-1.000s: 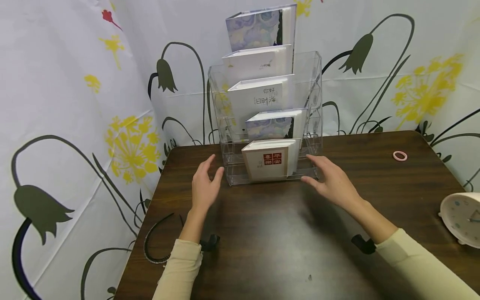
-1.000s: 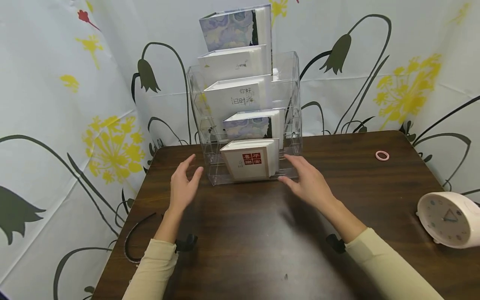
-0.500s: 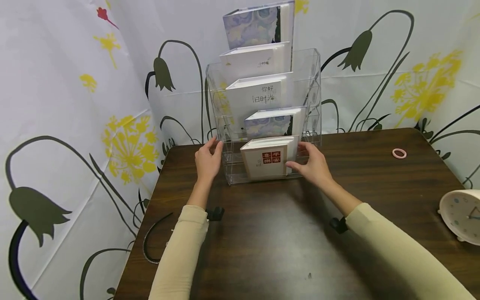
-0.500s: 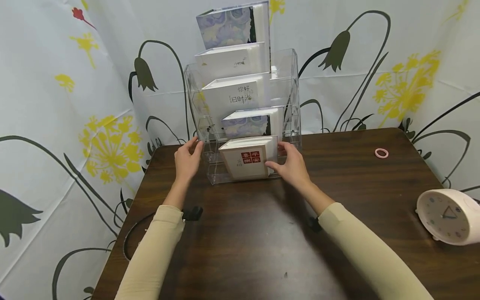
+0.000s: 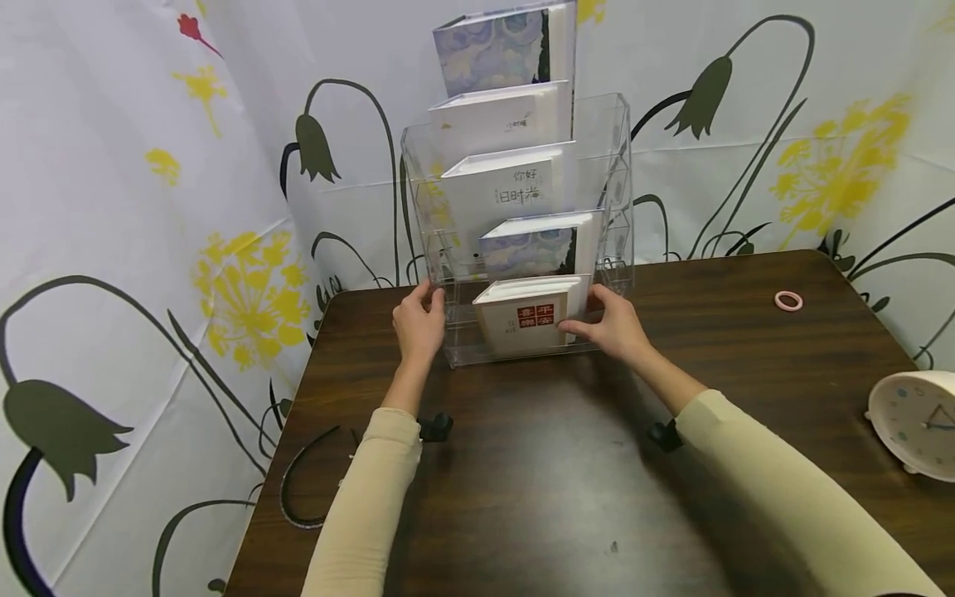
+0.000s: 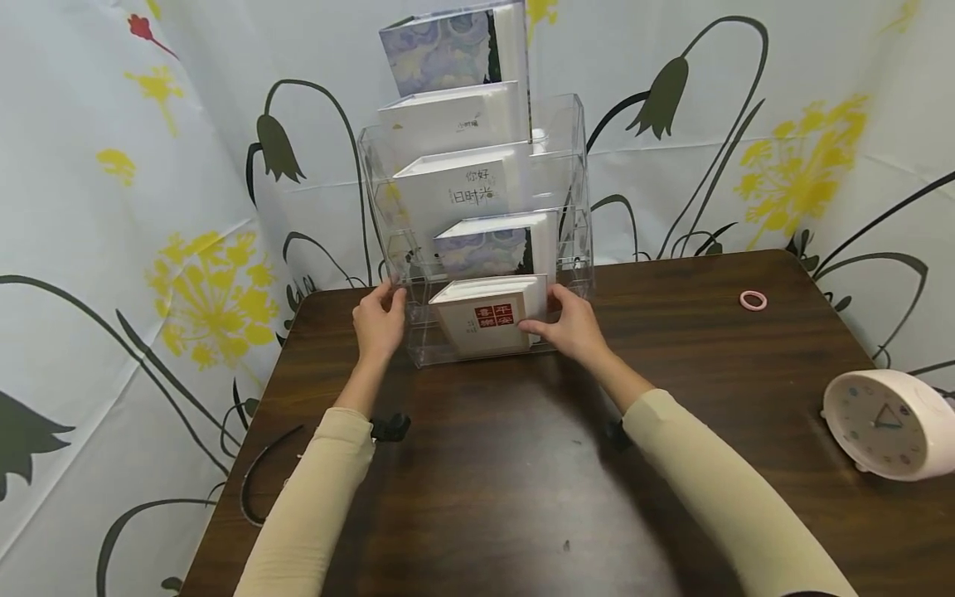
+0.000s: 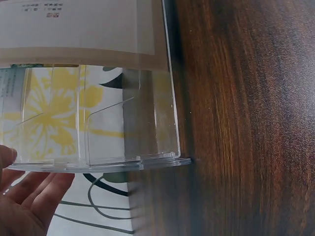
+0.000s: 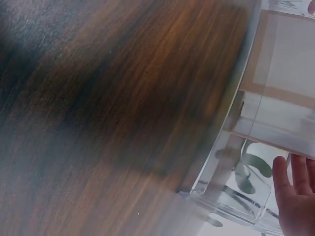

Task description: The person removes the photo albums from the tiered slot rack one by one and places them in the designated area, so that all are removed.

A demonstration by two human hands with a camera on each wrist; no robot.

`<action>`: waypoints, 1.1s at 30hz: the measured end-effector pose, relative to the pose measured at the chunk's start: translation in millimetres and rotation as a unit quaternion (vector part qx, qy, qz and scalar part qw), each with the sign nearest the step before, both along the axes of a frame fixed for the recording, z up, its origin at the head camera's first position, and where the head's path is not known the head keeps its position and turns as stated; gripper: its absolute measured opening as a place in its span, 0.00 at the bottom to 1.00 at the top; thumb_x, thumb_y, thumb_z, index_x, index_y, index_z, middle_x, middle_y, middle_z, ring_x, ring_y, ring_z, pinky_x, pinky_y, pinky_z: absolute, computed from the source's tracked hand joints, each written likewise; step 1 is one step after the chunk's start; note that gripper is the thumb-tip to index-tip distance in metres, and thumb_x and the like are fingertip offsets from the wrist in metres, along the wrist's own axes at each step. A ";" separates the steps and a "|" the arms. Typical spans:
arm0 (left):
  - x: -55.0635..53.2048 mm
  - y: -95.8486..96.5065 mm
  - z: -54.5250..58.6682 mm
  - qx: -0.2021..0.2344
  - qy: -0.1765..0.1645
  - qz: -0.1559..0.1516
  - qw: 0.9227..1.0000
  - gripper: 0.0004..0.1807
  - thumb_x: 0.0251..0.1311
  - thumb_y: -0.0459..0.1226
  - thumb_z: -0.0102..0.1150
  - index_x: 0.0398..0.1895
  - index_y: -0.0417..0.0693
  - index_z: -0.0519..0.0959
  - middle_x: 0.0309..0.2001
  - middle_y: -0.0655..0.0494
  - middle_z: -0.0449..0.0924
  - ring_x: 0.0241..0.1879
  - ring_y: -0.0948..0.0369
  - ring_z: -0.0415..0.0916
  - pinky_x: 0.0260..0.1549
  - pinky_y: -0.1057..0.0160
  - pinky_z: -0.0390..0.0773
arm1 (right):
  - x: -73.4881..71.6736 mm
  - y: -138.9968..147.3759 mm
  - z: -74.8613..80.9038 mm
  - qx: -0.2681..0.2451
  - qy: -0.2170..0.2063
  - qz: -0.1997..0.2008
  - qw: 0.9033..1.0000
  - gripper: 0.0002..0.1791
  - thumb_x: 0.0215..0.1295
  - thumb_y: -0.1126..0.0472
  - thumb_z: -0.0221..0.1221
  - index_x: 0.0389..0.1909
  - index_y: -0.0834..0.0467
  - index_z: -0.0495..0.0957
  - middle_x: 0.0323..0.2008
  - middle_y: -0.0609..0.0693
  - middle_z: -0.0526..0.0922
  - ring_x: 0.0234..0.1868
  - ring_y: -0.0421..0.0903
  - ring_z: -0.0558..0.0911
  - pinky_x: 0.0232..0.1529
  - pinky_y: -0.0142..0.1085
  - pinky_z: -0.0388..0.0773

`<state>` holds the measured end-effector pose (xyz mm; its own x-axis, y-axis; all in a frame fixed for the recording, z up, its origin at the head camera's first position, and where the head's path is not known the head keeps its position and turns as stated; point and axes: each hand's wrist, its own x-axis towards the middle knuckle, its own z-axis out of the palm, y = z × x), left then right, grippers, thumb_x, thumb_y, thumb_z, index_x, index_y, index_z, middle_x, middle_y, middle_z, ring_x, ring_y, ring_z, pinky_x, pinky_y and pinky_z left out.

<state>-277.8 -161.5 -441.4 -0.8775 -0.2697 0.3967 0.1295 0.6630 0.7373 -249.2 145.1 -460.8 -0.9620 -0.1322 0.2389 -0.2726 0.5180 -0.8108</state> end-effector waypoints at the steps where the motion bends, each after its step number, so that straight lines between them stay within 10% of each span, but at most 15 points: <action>1: 0.2 -0.1 0.0 -0.003 0.000 0.003 1.000 0.15 0.66 0.39 0.58 0.52 0.46 0.83 0.31 0.48 0.86 0.29 0.51 0.81 0.43 0.47 0.75 | -0.7 -0.6 0.3 -0.001 -0.001 0.002 1.000 0.29 0.50 0.58 0.76 0.49 0.63 0.74 0.46 0.60 0.82 0.46 0.57 0.83 0.45 0.50 0.79; 20: 2.0 5.1 -8.9 0.007 0.001 0.026 1.000 0.16 0.68 0.43 0.57 0.55 0.50 0.83 0.40 0.48 0.87 0.45 0.47 0.82 0.49 0.45 0.73 | -4.5 -4.6 -10.7 -0.049 -0.003 0.021 0.999 0.24 0.55 0.63 0.72 0.50 0.66 0.76 0.45 0.63 0.84 0.44 0.56 0.85 0.42 0.47 0.81; 27: 1.4 4.6 -11.5 0.011 -0.005 0.027 1.000 0.16 0.68 0.43 0.57 0.56 0.51 0.83 0.40 0.50 0.87 0.46 0.49 0.83 0.50 0.46 0.72 | 1.3 -1.6 -6.2 -0.019 0.084 0.041 0.995 0.21 0.54 0.64 0.72 0.47 0.65 0.77 0.40 0.61 0.85 0.38 0.54 0.86 0.36 0.45 0.82; 33: 0.9 3.3 -10.3 0.013 0.007 0.029 0.999 0.16 0.68 0.43 0.57 0.54 0.51 0.84 0.39 0.50 0.87 0.44 0.48 0.83 0.48 0.45 0.73 | 11.3 1.3 12.5 0.011 0.211 0.085 0.974 0.18 0.50 0.66 0.74 0.39 0.62 0.77 0.32 0.57 0.86 0.29 0.48 0.84 0.26 0.42 0.77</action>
